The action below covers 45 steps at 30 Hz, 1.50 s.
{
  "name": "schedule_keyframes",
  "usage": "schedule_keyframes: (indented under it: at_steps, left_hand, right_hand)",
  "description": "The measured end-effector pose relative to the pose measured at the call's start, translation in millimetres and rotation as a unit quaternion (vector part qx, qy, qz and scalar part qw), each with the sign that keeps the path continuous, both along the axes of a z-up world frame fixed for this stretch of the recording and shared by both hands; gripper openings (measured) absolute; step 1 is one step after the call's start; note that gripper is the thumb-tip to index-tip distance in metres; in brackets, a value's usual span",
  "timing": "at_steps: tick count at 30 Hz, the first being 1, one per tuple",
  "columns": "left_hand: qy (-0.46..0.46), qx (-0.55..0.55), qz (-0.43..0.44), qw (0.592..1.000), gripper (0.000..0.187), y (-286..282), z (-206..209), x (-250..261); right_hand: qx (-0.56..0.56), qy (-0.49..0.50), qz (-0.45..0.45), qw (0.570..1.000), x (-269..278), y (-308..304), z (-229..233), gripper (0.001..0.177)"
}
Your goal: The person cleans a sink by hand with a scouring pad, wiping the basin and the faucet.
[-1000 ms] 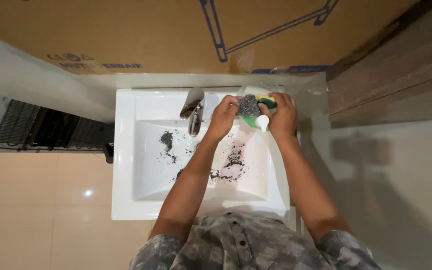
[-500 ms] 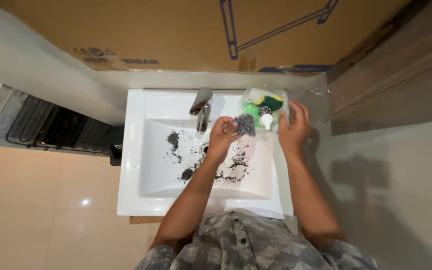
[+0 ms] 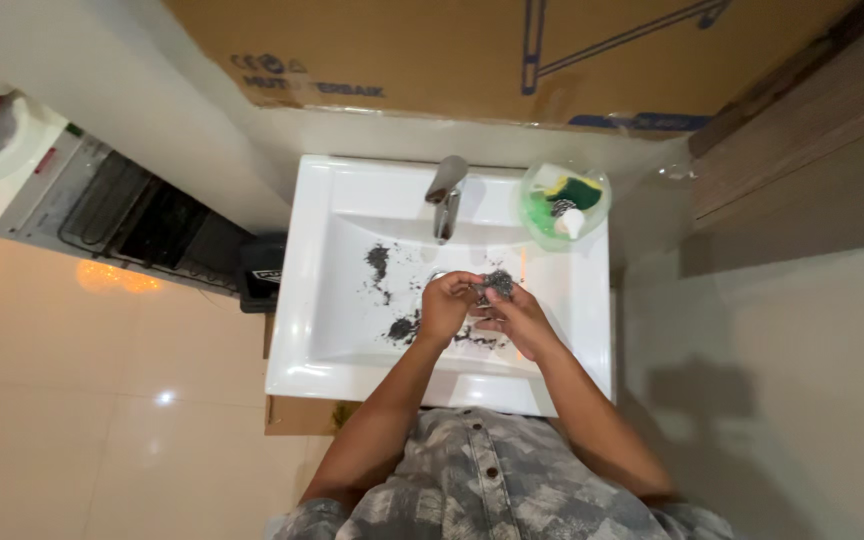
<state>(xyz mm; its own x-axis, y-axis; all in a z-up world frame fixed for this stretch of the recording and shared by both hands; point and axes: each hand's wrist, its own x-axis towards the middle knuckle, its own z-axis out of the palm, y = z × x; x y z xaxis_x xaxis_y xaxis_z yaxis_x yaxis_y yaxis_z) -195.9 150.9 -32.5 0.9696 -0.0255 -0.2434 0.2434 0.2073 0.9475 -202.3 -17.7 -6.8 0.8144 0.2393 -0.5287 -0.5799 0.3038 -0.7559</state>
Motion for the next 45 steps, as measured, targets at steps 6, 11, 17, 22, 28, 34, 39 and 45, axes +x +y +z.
schedule_keyframes:
  at_steps: [6,11,17,22,28,34,39,45]
  left_hand:
    - [-0.003,0.098,-0.024,0.995,0.017,60.7,20.8,-5.4]
    - [0.019,0.079,-0.028,0.996,0.017,101.2,4.1,2.1]
    - [0.046,0.129,-0.038,0.99,0.018,127.6,6.0,18.5]
    - [0.019,0.117,-0.071,0.99,0.021,129.1,4.9,60.2]
    - [-0.022,0.074,-0.083,0.994,0.025,111.5,28.1,105.1]
    - [-0.038,0.076,-0.077,0.993,0.028,99.3,34.7,126.5]
    - [-0.02,0.042,-0.062,0.997,0.025,91.3,32.1,137.6]
    - [0.01,0.005,-0.053,0.999,0.024,83.8,45.4,147.2]
  right_hand:
    - [0.026,-0.009,-0.053,0.998,5.3,54.5,-29.0,0.024]
    - [-0.121,-0.036,-0.083,0.988,13.6,76.5,-55.6,0.022]
    - [-0.214,0.042,-0.105,0.97,29.5,95.3,-57.6,0.021]
    - [-0.213,0.027,-0.097,0.972,40.1,113.8,-42.1,0.025]
    - [-0.041,0.031,-0.129,0.99,62.3,128.4,-52.0,0.016]
    - [0.024,0.011,-0.165,0.986,77.5,124.1,-82.7,0.023]
    - [0.035,0.014,-0.177,0.983,91.0,117.6,-92.2,0.022]
    - [0.004,0.049,-0.189,0.981,99.8,119.5,-90.8,0.023]
